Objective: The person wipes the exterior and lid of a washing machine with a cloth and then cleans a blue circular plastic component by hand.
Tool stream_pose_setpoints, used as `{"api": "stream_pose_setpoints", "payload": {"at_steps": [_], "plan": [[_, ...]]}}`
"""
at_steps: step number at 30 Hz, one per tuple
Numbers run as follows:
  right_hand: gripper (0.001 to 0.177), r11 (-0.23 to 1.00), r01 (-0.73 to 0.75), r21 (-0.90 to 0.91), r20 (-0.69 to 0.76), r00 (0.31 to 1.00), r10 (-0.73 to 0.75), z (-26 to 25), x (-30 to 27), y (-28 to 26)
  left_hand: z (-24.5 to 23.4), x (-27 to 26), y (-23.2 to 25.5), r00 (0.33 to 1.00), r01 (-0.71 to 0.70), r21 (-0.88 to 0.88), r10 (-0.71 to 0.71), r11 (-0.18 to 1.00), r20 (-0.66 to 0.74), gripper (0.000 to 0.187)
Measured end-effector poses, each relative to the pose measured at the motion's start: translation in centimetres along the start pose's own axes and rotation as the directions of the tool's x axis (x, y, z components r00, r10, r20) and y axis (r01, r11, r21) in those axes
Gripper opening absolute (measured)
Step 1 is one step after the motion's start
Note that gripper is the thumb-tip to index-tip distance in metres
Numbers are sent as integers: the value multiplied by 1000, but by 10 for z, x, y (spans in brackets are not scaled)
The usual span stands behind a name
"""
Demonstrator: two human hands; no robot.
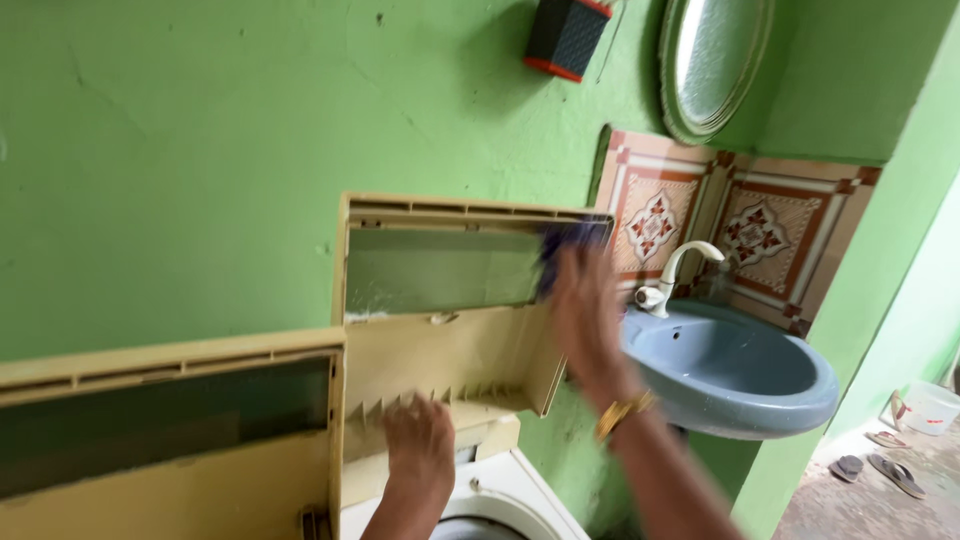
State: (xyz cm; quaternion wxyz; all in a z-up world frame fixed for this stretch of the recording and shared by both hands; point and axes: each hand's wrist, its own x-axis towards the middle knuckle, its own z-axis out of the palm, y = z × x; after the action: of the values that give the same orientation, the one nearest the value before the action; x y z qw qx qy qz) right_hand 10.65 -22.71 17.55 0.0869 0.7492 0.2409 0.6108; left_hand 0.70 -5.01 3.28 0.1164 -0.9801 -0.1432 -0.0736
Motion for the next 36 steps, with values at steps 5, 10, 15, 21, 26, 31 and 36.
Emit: {"api": "stream_pose_setpoints", "payload": {"at_steps": [5, 10, 15, 21, 26, 31, 36], "plan": [[19, 984, -84, 160, 69, 995, 73, 6, 20, 25, -7, 3, -4, 1000, 8, -96, -5, 995, 25, 77], [23, 983, -32, 182, 122, 992, 10, 30, -25, -19, -3, -18, -8, 998, -34, -74, 30, 997, -55, 55], [21, 994, 57, 98, 497, 862, -99, 60, -53, -56, 12, -2, -8, 999, 0, -193, 6, 981, 32, 47], [30, 965, -44, 260, 415, 907, -71, 99, -134, -115, 35, 14, -8, 999, 33, -201, -39, 979, -24, 55], [33, 789, -449, 419, 452, 857, 247, 109, -147, -137, 32, 3, -11, 999, 41, -200, -37, 979, 23, 57], [55, 189, -751, 633, 651, 649, 394, 102, -127, -147, 27, -9, -14, 998, 31, -252, -44, 967, -46, 64], [34, 362, -721, 591, 550, 688, 473, 113, -140, -144, 26, -24, -23, 1000, 6, -274, 1, 962, 24, 89]]}}
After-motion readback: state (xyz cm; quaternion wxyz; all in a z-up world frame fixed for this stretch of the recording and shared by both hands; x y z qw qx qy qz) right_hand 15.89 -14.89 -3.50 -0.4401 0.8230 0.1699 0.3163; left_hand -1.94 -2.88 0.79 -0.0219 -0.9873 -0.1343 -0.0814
